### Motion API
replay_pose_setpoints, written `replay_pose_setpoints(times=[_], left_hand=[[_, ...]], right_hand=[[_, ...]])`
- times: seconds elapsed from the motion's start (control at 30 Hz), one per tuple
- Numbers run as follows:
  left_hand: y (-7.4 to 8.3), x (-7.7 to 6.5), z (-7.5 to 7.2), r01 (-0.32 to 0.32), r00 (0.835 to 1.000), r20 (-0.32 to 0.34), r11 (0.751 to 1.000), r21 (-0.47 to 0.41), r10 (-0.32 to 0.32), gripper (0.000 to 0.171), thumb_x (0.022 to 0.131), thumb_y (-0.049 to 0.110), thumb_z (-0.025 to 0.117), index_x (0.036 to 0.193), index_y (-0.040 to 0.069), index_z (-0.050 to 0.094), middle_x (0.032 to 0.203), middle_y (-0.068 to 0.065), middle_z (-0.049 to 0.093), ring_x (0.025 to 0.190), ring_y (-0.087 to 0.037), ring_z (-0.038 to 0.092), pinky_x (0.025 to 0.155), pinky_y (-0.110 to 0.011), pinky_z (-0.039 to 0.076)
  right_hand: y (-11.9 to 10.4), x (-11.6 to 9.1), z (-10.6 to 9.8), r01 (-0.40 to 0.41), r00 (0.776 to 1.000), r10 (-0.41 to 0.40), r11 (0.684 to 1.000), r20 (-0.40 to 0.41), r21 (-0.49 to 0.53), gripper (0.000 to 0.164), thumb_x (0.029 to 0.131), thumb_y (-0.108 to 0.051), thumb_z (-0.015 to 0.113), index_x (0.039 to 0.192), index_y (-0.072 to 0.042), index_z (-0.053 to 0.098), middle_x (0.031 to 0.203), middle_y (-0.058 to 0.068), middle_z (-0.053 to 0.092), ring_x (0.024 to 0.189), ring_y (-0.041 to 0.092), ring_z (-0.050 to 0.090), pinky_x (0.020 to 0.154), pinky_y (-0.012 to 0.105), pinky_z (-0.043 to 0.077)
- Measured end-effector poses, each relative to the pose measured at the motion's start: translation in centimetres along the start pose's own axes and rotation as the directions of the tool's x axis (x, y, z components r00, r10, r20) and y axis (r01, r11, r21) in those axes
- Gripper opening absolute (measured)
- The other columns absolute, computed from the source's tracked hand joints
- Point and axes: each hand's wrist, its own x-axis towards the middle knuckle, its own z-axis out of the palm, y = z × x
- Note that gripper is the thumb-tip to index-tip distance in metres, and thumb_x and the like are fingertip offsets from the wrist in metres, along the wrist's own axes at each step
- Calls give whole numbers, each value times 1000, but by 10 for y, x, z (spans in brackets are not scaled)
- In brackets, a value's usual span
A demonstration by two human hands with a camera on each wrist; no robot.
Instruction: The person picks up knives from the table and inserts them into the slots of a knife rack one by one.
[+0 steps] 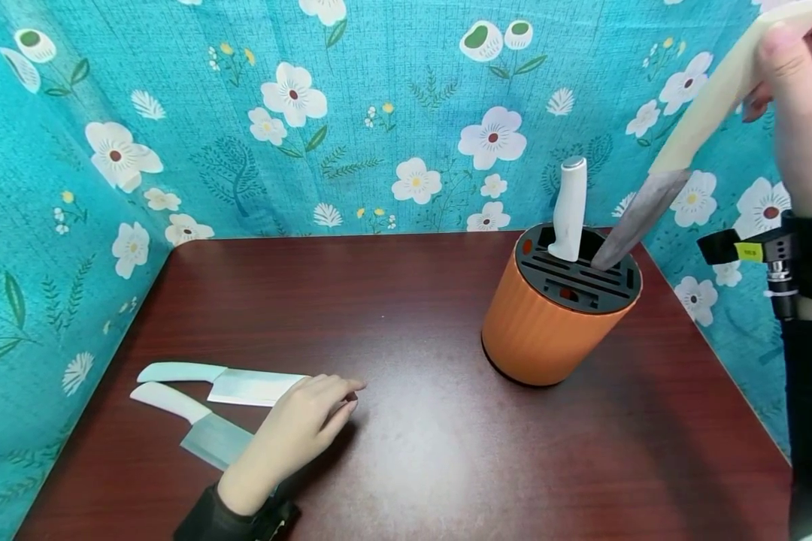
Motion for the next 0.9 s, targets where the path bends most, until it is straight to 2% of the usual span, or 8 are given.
replay_pose_setpoints(times=[0.1, 0.2, 0.3, 0.4, 0.53, 0.67, 0.73, 0.9], left_hand=[[-1, -1, 2, 14, 1000, 26, 1000, -5, -14, 20, 92, 15, 73, 111, 16, 73, 92, 7, 75, 70, 2, 48, 67, -24, 47], [-2, -2, 3, 26, 999, 44, 1000, -4, -25, 20, 92, 15, 73, 111, 16, 73, 91, 7, 74, 69, 2, 46, 65, -22, 45], [-4, -3, 4, 33, 999, 39, 999, 5, -33, 19, 92, 15, 73, 111, 15, 73, 91, 7, 74, 69, 1, 48, 67, -24, 49], [-5, -3, 5, 39, 999, 18, 999, 20, -39, 20, 91, 15, 74, 111, 14, 74, 92, 6, 74, 71, 0, 53, 73, -29, 53], [-7, -4, 6, 37, 999, -5, 999, 17, -37, 20, 91, 14, 74, 111, 14, 74, 93, 6, 75, 73, -2, 56, 75, -31, 55], [-7, -4, 7, 34, 999, -11, 999, 12, -34, 20, 92, 14, 72, 111, 14, 74, 94, 6, 75, 75, -3, 60, 76, -32, 55], [-8, -4, 7, 41, 999, -5, 999, 7, -41, 20, 92, 14, 72, 112, 14, 74, 94, 6, 75, 75, -3, 60, 75, -31, 54], [-8, -6, 8, 66, 997, 39, 998, -16, -65, 22, 91, 13, 74, 113, 12, 73, 91, 6, 73, 68, 2, 50, 72, -30, 54]], right_hand=[[-3, -7, 3, -31, 997, 30, 1000, 66, 4, 16, 103, -15, 59, 112, -22, 71, 86, -24, 65, 64, -6, 54, 70, 5, 46], [-2, -16, 5, -45, 985, 57, 996, 160, -80, 14, 101, -18, 62, 109, -26, 70, 82, -30, 62, 65, -8, 52, 70, 3, 44], [0, -25, 7, -34, 965, 76, 985, 251, -170, 9, 100, -21, 65, 106, -26, 69, 82, -36, 57, 65, -12, 52, 70, 1, 43], [5, -33, 9, -8, 943, 75, 979, 326, -202, 10, 99, -20, 65, 104, -14, 71, 83, -38, 56, 66, -16, 53, 67, 0, 42], [8, -41, 10, 9, 905, 100, 967, 414, -253, 22, 99, -22, 66, 101, 0, 70, 78, -39, 54, 64, -14, 51, 57, 6, 37], [12, -48, 10, 48, 853, 128, 946, 505, -322, 24, 99, -26, 67, 99, -2, 69, 71, -36, 51, 63, -8, 48, 54, 16, 34], [14, -51, 11, 53, 831, 147, 939, 536, -340, 24, 99, -27, 67, 102, -3, 70, 71, -35, 51, 65, -7, 48, 56, 17, 35], [17, -54, 11, 16, 806, 187, 942, 562, -336, 25, 99, -27, 66, 109, -5, 69, 73, -34, 54, 66, -8, 51, 58, 14, 37]])
